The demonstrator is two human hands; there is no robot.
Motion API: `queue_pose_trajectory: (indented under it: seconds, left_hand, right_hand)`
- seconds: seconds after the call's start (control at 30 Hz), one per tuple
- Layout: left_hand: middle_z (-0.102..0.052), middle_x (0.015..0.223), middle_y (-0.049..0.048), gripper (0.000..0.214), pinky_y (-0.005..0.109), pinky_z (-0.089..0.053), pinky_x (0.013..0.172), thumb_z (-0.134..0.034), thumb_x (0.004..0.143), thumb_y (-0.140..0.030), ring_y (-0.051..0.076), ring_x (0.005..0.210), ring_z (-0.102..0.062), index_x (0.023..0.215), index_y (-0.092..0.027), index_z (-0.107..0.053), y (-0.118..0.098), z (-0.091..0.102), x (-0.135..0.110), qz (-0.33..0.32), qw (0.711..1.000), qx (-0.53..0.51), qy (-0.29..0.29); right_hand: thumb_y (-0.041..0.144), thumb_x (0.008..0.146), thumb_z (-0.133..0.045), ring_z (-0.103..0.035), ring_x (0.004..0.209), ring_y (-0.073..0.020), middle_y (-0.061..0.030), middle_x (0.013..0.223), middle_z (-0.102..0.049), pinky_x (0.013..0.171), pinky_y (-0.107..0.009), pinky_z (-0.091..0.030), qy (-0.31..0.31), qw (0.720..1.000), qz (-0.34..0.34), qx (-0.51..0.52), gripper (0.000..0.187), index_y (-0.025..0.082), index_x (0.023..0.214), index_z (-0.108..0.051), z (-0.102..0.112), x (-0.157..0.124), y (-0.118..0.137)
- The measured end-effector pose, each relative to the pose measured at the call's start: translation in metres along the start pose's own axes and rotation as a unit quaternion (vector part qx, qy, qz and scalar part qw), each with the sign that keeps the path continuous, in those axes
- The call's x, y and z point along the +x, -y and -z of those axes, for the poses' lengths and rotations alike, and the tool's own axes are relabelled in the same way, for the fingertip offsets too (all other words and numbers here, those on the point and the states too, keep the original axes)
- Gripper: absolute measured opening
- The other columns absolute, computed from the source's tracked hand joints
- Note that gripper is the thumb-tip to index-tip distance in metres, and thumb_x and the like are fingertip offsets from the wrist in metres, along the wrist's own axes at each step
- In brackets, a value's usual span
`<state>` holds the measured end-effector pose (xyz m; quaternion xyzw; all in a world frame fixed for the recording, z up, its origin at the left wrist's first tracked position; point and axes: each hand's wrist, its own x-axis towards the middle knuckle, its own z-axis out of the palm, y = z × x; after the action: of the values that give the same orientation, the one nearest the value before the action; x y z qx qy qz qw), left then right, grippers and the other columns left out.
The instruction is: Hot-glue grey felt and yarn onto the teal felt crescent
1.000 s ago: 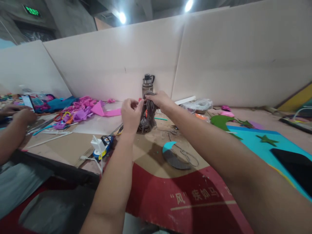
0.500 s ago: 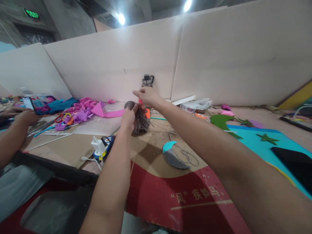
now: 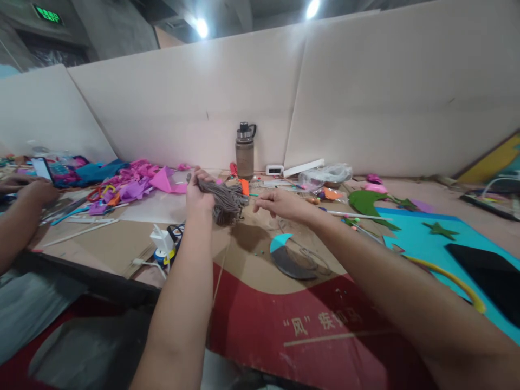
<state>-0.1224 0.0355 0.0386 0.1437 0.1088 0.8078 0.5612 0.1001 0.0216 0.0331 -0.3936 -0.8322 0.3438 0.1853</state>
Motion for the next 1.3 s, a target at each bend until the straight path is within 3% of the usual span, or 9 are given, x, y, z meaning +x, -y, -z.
queue_pose_trajectory:
  seconds: [0.2,0.37,0.5,0.63,0.9,1.0,1.13,1.2,1.3]
  left_hand:
    - [-0.053,0.052,-0.0041,0.037,0.010,-0.043,0.049,-0.026,0.100,-0.015,0.003,0.043,-0.051,0.080,-0.015,-0.057,-0.001,0.017,0.015,-0.009,0.995,-0.018,-0.097]
    - [-0.068,0.070,0.0027,0.026,0.019,-0.051,0.059,-0.038,0.098,-0.022,0.009,0.062,-0.066,0.080,-0.015,-0.056,0.013,0.012,0.008,0.027,0.992,0.104,-0.065]
    - [-0.069,0.071,0.0070,0.026,0.021,-0.050,0.052,-0.041,0.097,-0.026,0.013,0.059,-0.067,0.080,-0.014,-0.058,0.019,0.007,-0.002,0.100,0.962,0.252,-0.005]
    - [-0.070,0.073,0.0120,0.034,0.018,-0.044,0.040,-0.044,0.095,-0.038,0.013,0.052,-0.065,0.084,-0.012,-0.062,0.018,0.006,-0.005,0.184,0.926,0.329,0.039]
    - [-0.034,0.035,-0.0075,0.041,0.010,-0.017,0.027,-0.047,0.095,-0.040,-0.001,0.023,-0.020,0.066,-0.013,-0.060,0.003,0.005,-0.014,0.251,0.884,0.342,0.193]
    - [-0.026,0.034,-0.0086,0.052,0.010,-0.016,0.027,-0.037,0.098,-0.044,-0.001,0.022,-0.012,0.056,-0.015,-0.050,-0.004,0.005,-0.018,0.233,0.905,0.283,0.216]
    - [-0.021,0.033,-0.0086,0.056,0.010,-0.015,0.027,-0.036,0.096,-0.048,-0.001,0.023,-0.007,0.050,-0.016,-0.042,-0.009,0.004,-0.024,0.253,0.893,0.285,0.240]
    - [-0.025,0.033,-0.0078,0.054,0.011,-0.016,0.028,-0.045,0.093,-0.049,-0.001,0.024,-0.008,0.050,-0.016,-0.044,-0.008,0.002,-0.027,0.287,0.861,0.328,0.261]
    - [-0.033,0.034,-0.0061,0.046,0.012,-0.014,0.029,-0.070,0.073,-0.051,-0.002,0.025,-0.014,0.054,-0.014,-0.053,-0.007,-0.002,-0.032,0.319,0.796,0.389,0.336]
  right_hand:
    - [0.032,0.086,-0.050,-0.052,0.065,-0.0117,-0.0008,0.070,-0.060,0.062,-0.024,-0.039,0.158,0.984,0.067,-0.042,0.025,0.019,0.074,-0.067,0.017,-0.039,0.010]
    - [0.037,0.089,-0.051,-0.052,0.062,-0.0106,-0.0003,0.069,-0.058,0.063,-0.025,-0.043,-0.061,0.988,0.080,0.120,0.025,0.020,0.080,-0.067,0.022,-0.040,0.008]
    - [0.043,0.090,-0.047,-0.061,0.078,-0.0128,-0.0042,0.094,-0.067,0.073,-0.028,-0.050,-0.207,0.923,0.122,0.302,0.028,0.023,0.088,-0.065,0.026,-0.035,0.011]
    - [0.043,0.094,-0.036,-0.061,0.108,-0.0174,-0.0036,0.125,-0.063,0.083,-0.034,-0.051,-0.325,0.880,0.128,0.321,0.031,0.028,0.096,-0.063,0.036,-0.034,0.012]
    - [0.034,0.092,-0.029,-0.057,0.117,-0.0192,-0.0046,0.127,-0.061,0.081,-0.035,-0.052,-0.465,0.826,0.064,0.313,0.033,0.027,0.094,-0.061,0.055,-0.032,0.000]
    - [0.033,0.090,-0.027,-0.064,0.097,-0.0190,-0.0098,0.108,-0.066,0.072,-0.033,-0.052,-0.417,0.871,-0.036,0.259,0.034,0.023,0.089,-0.059,0.055,-0.025,-0.020]
    - [0.040,0.072,-0.064,-0.064,0.084,-0.0273,-0.0122,0.083,-0.067,0.075,-0.041,-0.050,-0.206,0.962,-0.136,0.113,0.022,0.018,0.071,-0.062,0.040,-0.018,-0.034]
    - [0.041,0.060,-0.078,-0.060,0.101,-0.0361,-0.0150,0.097,-0.068,0.089,-0.050,-0.045,-0.180,0.977,-0.114,-0.014,0.035,0.018,0.083,-0.067,0.031,-0.017,-0.026]
    - [0.042,0.069,-0.074,-0.035,0.135,-0.0353,-0.0150,0.141,-0.047,0.109,-0.053,-0.028,-0.232,0.962,0.023,-0.139,0.069,0.021,0.131,-0.051,0.021,-0.015,0.003]
